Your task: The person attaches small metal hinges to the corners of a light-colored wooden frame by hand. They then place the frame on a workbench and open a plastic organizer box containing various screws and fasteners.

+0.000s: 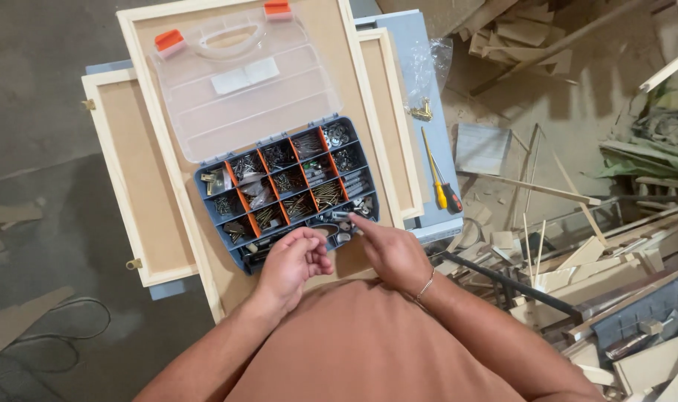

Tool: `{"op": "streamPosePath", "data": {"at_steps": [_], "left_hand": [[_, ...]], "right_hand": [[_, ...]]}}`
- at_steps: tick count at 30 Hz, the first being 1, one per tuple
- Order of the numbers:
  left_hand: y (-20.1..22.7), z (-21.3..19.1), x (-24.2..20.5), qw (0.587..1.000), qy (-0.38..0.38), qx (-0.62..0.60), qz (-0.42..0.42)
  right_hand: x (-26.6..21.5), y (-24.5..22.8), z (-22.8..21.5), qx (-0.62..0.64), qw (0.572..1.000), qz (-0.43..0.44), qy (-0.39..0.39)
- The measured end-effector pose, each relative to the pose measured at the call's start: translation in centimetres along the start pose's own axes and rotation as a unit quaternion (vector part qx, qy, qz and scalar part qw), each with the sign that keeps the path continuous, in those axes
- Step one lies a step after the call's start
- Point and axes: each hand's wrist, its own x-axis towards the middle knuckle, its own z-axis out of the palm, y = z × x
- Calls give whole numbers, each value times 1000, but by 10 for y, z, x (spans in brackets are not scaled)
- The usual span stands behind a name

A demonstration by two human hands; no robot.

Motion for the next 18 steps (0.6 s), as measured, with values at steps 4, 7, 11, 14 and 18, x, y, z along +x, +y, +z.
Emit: {"op": "streamPosePath", "data": {"at_steps": [4, 7, 11, 14, 18], "left_hand": [[-1, 0, -7, 979, 16, 184, 85], [0, -1, -7, 837, 7, 471, 279], [-8, -7, 16, 604, 39, 630, 486], [-10, -3, 31, 465, 97, 705, 526], [-17, 4, 42, 373, 138, 726, 560]], "right_hand": [[0, 8, 1, -27, 997, 58, 38], [3, -10, -10, -34, 994, 102, -19], [11, -10, 3, -31, 994, 86, -59], [10, -11, 5, -52, 994, 60, -81], [3, -15, -4, -42, 996, 23, -81]]}}
